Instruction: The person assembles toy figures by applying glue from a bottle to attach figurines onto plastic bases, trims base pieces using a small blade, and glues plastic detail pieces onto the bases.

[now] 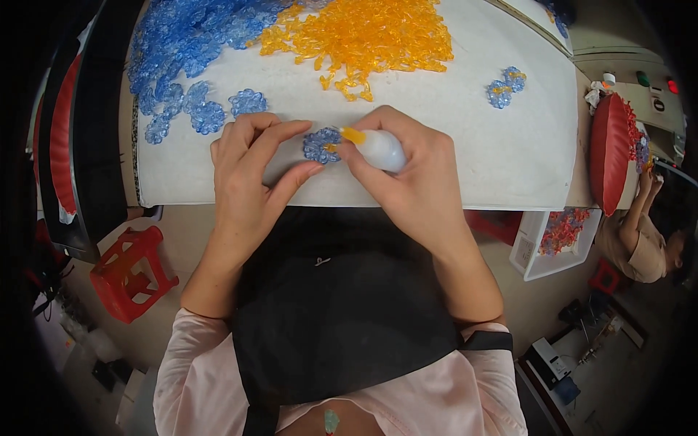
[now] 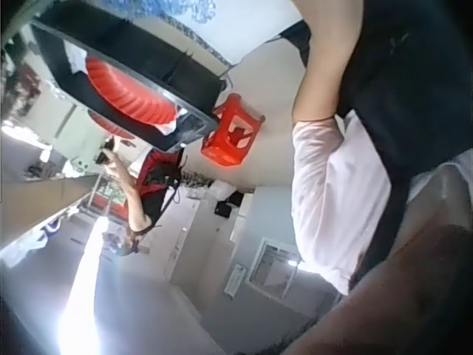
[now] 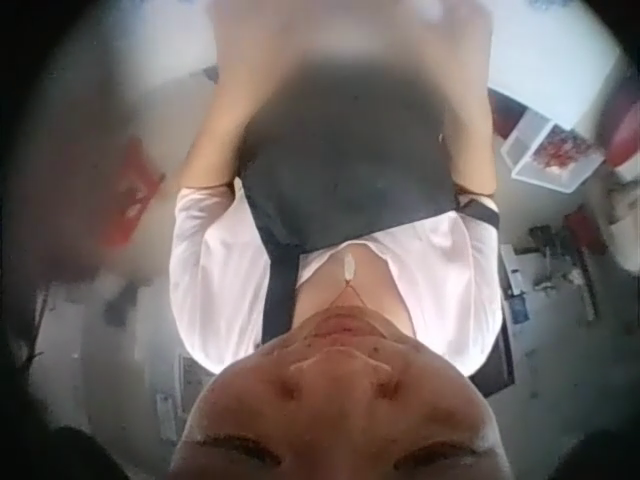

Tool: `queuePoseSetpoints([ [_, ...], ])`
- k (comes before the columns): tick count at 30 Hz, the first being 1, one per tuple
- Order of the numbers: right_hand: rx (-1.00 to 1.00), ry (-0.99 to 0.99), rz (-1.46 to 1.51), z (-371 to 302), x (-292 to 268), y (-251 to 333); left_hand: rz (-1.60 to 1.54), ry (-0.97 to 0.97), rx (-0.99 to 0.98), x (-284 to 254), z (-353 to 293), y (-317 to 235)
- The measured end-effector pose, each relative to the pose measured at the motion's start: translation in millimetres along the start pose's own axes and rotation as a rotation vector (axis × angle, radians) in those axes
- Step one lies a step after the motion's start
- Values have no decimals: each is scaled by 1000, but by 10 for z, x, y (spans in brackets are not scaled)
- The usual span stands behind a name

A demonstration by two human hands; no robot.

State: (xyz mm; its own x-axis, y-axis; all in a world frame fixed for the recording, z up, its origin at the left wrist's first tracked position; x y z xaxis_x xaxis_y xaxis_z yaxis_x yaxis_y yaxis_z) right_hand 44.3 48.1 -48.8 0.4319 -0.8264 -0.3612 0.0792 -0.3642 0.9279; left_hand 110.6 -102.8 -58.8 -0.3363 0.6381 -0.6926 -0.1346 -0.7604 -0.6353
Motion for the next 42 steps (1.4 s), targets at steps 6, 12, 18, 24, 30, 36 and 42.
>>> queuePoseSetpoints([
  [6,-16,96,-266,111,111,119,47,-12,-59,50,-26,13],
  [12,-39,106,-320,120,169,140,63,-22,-80,64,-41,19],
  [18,-105,66,-363,128,199,178,52,-28,-90,71,-55,32],
  [24,-79,102,-473,161,193,200,32,-59,-67,76,-36,33],
  [30,-99,216,-558,260,182,222,21,-51,-82,88,-35,44],
  [36,-188,275,-582,299,215,270,10,-61,-86,84,-40,47],
  [42,-264,274,-634,266,252,292,18,-53,-92,74,-41,39],
])
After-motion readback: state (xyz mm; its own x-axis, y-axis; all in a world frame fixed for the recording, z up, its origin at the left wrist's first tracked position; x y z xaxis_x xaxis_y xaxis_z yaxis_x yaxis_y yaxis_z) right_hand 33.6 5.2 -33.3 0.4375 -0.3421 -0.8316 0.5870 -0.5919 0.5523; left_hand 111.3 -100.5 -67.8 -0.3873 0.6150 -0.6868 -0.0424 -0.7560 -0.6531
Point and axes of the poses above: each hand's wrist, its own z-axis towards the middle knuckle, its own x-axis out of the palm, y = z × x, the point moved 4 cm from there along z, towards the middle knuckle, and after that the axes turned 3 degrees about z, right-handed, at the moved point
